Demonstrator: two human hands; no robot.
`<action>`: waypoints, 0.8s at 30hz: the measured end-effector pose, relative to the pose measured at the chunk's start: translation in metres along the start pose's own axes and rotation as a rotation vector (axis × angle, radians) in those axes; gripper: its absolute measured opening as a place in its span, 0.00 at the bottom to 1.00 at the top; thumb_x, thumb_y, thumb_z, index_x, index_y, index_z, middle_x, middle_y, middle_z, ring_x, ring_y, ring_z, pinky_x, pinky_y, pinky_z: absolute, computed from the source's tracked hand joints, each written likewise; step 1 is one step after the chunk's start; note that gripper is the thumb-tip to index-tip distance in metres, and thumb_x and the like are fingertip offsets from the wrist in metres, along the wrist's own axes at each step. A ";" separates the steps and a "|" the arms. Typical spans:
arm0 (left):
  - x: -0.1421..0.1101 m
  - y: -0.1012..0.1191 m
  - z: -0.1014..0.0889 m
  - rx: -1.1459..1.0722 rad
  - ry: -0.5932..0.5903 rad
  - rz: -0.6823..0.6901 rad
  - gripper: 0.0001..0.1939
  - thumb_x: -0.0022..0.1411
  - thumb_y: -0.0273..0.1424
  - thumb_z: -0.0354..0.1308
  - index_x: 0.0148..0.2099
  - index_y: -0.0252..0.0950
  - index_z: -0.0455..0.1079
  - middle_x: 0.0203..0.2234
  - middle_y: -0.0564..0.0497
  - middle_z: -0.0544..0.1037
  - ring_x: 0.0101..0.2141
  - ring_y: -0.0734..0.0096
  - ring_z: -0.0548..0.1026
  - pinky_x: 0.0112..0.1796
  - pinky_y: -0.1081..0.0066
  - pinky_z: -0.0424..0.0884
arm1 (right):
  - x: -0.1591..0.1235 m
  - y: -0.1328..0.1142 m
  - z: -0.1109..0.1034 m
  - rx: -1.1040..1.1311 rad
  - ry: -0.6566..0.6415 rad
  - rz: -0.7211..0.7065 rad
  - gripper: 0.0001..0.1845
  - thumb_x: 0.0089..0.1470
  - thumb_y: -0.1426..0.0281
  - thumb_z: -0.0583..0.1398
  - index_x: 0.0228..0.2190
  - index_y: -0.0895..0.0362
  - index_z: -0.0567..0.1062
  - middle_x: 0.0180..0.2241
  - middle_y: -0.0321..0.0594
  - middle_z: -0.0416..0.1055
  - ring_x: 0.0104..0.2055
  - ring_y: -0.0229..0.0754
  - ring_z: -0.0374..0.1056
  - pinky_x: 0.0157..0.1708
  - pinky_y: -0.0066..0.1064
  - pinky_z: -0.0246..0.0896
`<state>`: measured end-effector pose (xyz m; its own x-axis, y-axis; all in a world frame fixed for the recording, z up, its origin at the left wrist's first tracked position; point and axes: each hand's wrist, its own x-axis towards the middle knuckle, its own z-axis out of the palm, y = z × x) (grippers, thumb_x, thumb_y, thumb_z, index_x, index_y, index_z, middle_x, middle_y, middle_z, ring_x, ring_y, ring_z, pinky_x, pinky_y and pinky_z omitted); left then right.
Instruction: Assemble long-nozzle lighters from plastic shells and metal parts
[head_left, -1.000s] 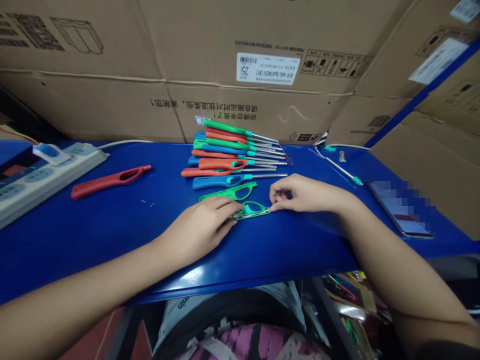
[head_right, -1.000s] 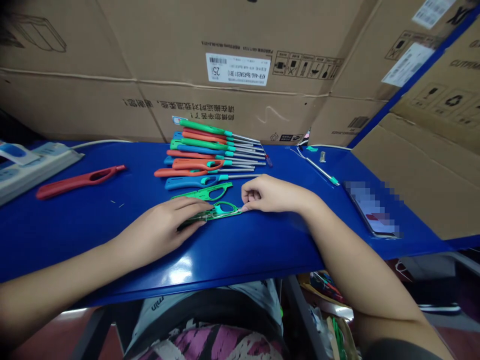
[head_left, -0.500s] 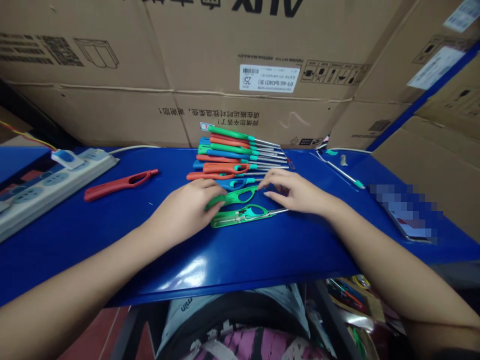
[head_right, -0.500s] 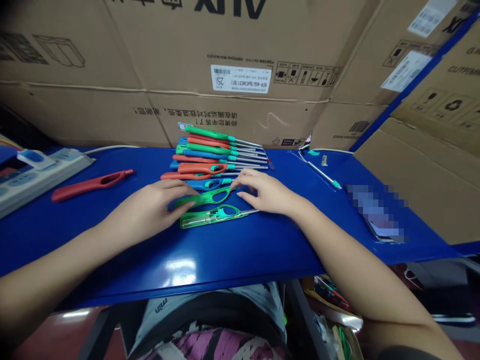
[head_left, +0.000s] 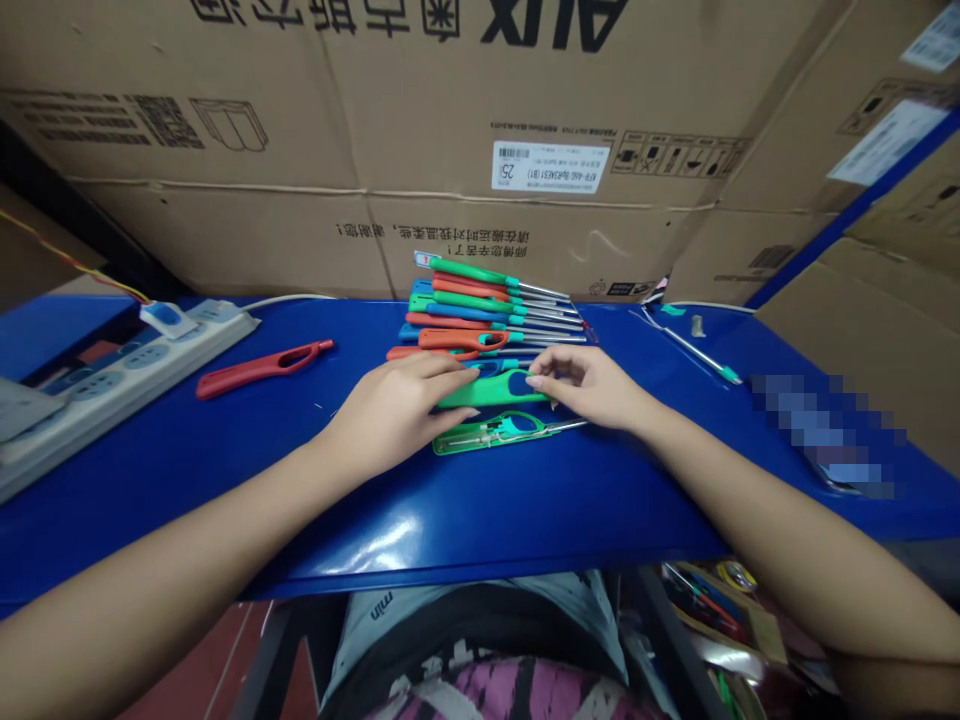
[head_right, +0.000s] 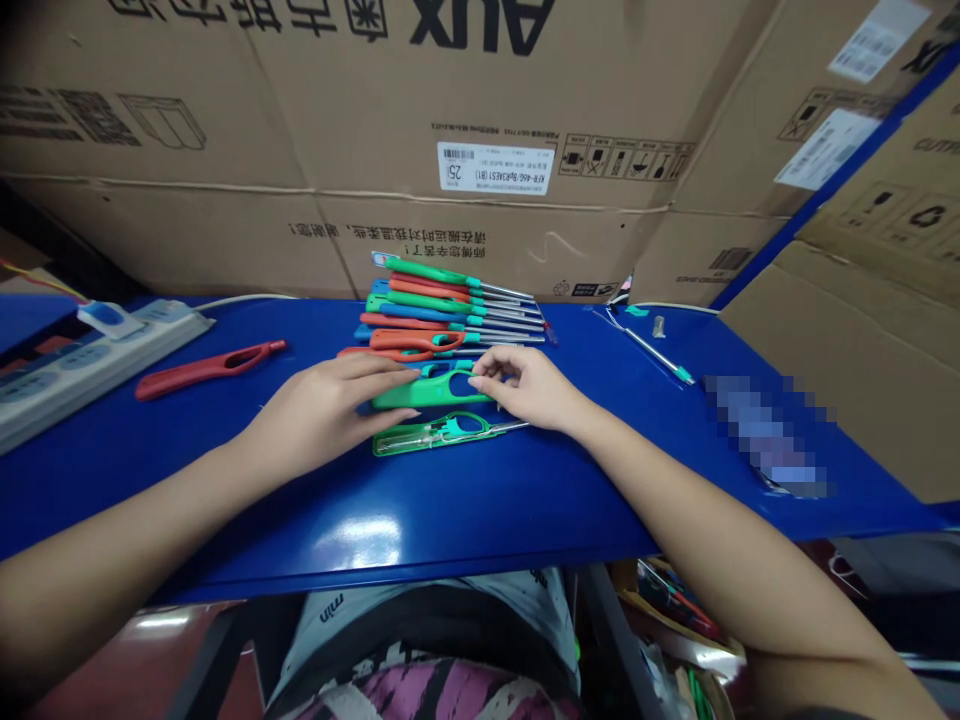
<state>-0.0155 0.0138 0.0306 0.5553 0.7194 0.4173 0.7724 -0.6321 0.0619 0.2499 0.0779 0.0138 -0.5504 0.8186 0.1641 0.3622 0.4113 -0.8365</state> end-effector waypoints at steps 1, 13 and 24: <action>-0.001 0.001 -0.001 0.013 0.006 0.020 0.18 0.67 0.38 0.59 0.54 0.35 0.75 0.47 0.44 0.81 0.47 0.56 0.79 0.46 0.62 0.75 | 0.000 -0.001 0.000 0.065 -0.022 0.048 0.14 0.55 0.59 0.63 0.35 0.58 0.74 0.29 0.38 0.71 0.28 0.38 0.67 0.27 0.32 0.68; 0.000 0.013 -0.012 -0.128 -0.312 -0.013 0.14 0.66 0.41 0.58 0.47 0.39 0.77 0.38 0.49 0.81 0.39 0.61 0.80 0.39 0.67 0.73 | -0.010 -0.011 -0.006 -0.316 -0.273 -0.318 0.18 0.55 0.63 0.67 0.45 0.57 0.76 0.44 0.44 0.70 0.44 0.43 0.69 0.44 0.35 0.67; -0.002 0.013 -0.007 -0.090 -0.378 -0.067 0.13 0.64 0.41 0.61 0.48 0.42 0.76 0.42 0.52 0.80 0.40 0.62 0.79 0.34 0.68 0.71 | -0.011 -0.008 0.001 -0.353 -0.304 -0.332 0.17 0.55 0.63 0.67 0.44 0.57 0.76 0.44 0.43 0.70 0.44 0.43 0.69 0.45 0.35 0.66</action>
<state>-0.0086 0.0025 0.0368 0.5919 0.8046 0.0473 0.7900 -0.5908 0.1637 0.2523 0.0656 0.0181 -0.8503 0.4921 0.1868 0.3335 0.7782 -0.5321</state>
